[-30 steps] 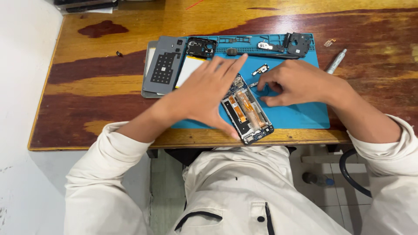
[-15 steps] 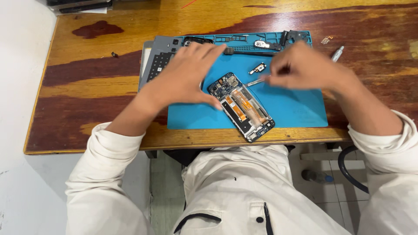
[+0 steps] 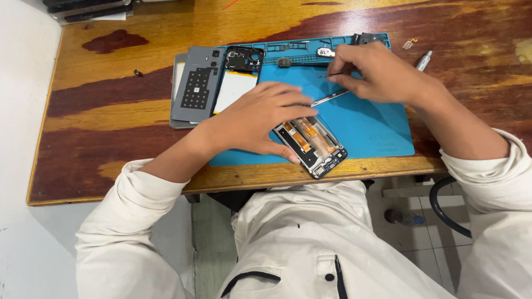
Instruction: The person assembles a smartphone by placing the motherboard into the chassis, connecting ribbon cables, and installing the battery. They use tweezers to align and secure internal components.
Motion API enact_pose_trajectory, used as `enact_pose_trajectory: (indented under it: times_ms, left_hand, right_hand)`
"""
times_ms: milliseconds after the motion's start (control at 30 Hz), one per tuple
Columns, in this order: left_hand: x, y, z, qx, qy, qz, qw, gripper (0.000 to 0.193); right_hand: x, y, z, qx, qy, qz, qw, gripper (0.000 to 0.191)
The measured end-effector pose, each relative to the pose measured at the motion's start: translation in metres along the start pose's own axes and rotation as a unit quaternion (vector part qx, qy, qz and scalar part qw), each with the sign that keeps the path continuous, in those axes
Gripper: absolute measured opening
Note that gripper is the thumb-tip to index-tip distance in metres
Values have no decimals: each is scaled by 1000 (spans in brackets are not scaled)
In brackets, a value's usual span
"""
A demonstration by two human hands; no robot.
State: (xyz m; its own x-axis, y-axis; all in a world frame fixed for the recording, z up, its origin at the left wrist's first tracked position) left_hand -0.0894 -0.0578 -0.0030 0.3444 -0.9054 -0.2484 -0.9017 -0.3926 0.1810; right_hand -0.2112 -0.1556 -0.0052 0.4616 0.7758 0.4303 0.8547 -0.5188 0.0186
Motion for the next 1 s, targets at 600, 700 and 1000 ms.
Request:
enact_pose_trajectory:
  times_ms: [600, 700, 1000]
  left_hand:
    - [17, -9, -11, -10, -3, -61, 998, 71]
    - [7, -4, -8, -11, -8, -25, 1000, 62]
    - [-5, 7, 12, 19, -39, 1, 999, 30]
  right_hand:
    - [-10, -13, 39, 191, 265, 31, 945, 22]
    - [-4, -14, 49, 231, 294, 25, 927, 25]
    - [36, -10, 47, 206, 311, -53, 926, 22]
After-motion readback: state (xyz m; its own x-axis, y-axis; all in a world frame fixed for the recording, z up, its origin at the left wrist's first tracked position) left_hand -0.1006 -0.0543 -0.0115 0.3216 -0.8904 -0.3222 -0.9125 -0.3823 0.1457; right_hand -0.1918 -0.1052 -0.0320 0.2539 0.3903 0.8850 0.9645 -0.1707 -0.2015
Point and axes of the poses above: each hand's wrist, its own y-axis towards the middle knuckle, its own z-axis out of the palm, x = y × z, the point moved 10 cm from there along y, towards the middle knuckle, and after that the axes turned 13 degrees about x, right-handed, at the moved point
